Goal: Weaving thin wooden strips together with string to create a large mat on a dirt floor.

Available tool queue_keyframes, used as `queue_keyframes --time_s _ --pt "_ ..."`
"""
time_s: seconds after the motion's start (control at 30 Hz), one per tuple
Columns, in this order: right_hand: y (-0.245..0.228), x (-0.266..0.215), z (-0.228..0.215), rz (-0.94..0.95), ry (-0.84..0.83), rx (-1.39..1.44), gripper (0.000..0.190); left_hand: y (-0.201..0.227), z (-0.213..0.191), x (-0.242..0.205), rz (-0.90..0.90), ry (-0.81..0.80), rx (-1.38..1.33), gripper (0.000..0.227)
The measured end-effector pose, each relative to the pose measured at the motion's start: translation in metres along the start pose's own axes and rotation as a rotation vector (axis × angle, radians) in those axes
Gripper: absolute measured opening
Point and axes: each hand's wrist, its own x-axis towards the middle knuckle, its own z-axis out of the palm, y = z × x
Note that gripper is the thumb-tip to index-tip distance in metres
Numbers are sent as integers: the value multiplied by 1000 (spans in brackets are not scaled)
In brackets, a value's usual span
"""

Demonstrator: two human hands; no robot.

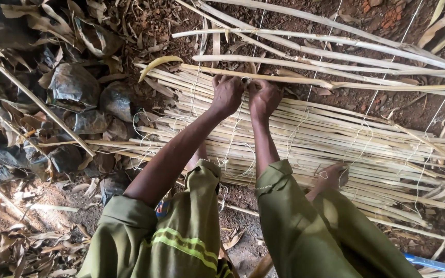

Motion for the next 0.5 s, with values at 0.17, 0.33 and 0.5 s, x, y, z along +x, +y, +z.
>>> queue_keyframes --time_s 0.17,0.33,0.5 --pt "5 -2 0 -39 -73 -98 4 -6 1 -3 39 16 -24 33" --pt "-9 3 -6 19 -219 -100 10 -5 -5 -8 83 8 -41 30" --pt "-13 5 -2 64 -251 -53 10 0 -15 -9 116 -10 -57 28"
